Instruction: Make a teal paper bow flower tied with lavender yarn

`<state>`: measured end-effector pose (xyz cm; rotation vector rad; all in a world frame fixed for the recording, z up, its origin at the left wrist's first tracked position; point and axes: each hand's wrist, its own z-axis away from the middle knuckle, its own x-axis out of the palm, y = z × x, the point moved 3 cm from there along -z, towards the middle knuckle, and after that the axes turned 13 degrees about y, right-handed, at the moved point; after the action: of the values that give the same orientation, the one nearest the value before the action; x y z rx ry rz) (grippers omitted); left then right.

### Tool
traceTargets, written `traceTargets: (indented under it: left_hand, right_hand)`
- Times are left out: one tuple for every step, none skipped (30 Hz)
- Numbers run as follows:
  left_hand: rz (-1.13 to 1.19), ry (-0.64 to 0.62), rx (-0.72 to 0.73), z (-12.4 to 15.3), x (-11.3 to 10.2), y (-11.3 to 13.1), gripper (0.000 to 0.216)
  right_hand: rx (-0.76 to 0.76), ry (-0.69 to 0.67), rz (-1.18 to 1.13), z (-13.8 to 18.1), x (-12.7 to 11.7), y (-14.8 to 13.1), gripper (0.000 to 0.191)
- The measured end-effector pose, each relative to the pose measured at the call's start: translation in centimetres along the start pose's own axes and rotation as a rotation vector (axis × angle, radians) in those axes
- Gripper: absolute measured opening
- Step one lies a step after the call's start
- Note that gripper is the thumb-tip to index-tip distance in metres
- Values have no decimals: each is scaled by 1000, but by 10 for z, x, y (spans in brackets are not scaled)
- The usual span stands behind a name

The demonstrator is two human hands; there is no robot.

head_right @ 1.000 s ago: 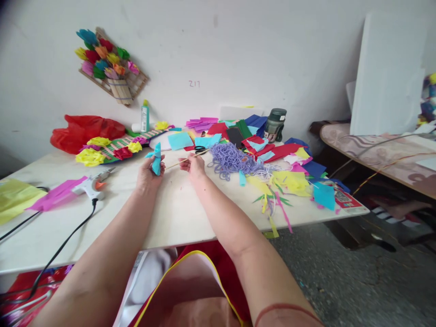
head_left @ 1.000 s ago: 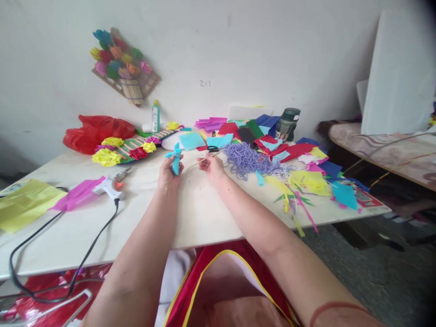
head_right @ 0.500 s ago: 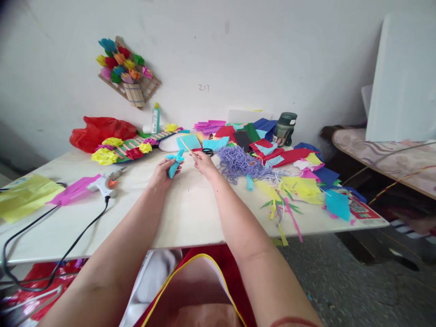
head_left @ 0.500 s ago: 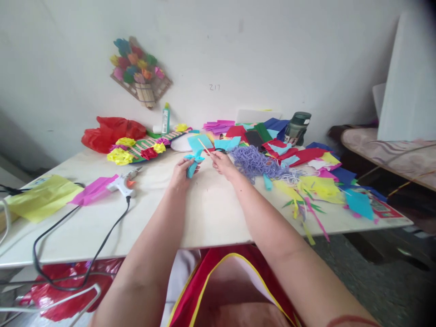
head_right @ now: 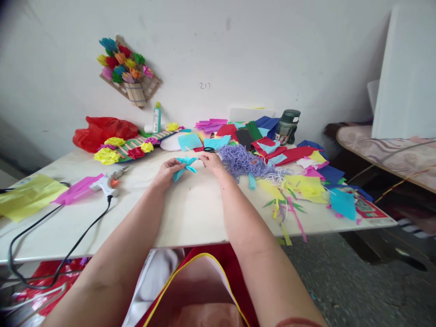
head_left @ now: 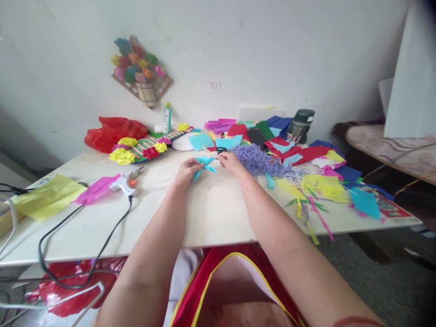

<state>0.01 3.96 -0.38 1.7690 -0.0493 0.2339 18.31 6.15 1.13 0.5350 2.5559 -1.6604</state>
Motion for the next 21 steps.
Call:
traceTargets:
  left_hand:
    - [-28, 0, 21, -1, 0, 0, 23]
    - [-71, -11, 41, -2, 1, -1, 21]
    - [-129, -24, 63, -3, 2, -2, 20]
    - [-195, -30, 91, -4, 3, -4, 19]
    - [-268, -16, 133, -5, 5, -5, 19]
    - [-320, 17, 183, -6, 5, -5, 20]
    - [-335, 61, 238, -7, 6, -4, 23]
    - [-344, 89, 288, -7, 6, -3, 27]
    - [-349, 111, 329, -7, 6, -2, 30]
    - [-347, 132, 360, -7, 6, 0, 32]
    - [-343, 157, 379, -7, 5, 1, 32]
    - [-333, 188, 389, -7, 3, 2, 30]
    - [-317, 226, 393, -8, 0, 3, 27]
    - [-297, 265, 392, -8, -2, 3, 24]
    - [-275, 300, 390, -9, -4, 3, 21]
    - [-256, 328, 389, -9, -6, 3, 19]
    - [-237, 349, 387, -10, -7, 3, 18]
    - [-220, 364, 387, -11, -8, 3, 18]
    - [-206, 375, 385, -11, -9, 2, 18]
    - [-195, 383, 381, -12, -9, 2, 18]
    - [-190, 389, 375, -12, -10, 1, 17]
  right_hand:
    - [-14, 27, 28, -1, -2, 0, 18]
    - [-27, 53, 52, -2, -4, 0, 18]
    - [-38, 81, 74, -3, -6, 1, 18]
    - [-47, 105, 94, -3, -7, 1, 18]
    - [-56, 124, 116, -3, -8, 1, 18]
    - [-68, 136, 144, -3, -8, 1, 17]
    - [-85, 145, 178, -2, -7, 1, 16]
    - [-107, 147, 215, -1, -7, 1, 15]
    - [-132, 146, 252, 0, -6, 1, 15]
    - [-159, 141, 286, 1, -5, 0, 15]
    - [-185, 135, 315, 2, -4, -1, 16]
    - [-208, 125, 338, 2, -3, -1, 17]
    - [-225, 115, 358, 3, -2, -2, 17]
    - [-238, 105, 379, 4, -1, -3, 19]
    - [-248, 94, 400, 4, 0, -3, 20]
    - [-260, 84, 420, 5, 0, -4, 21]
    - [-273, 77, 435, 5, 1, -4, 22]
    - [-287, 73, 445, 6, 2, -4, 22]
    - [-302, 69, 450, 6, 3, -4, 22]
    - [-315, 65, 453, 6, 4, -4, 22]
    - [-325, 63, 453, 7, 5, -4, 21]
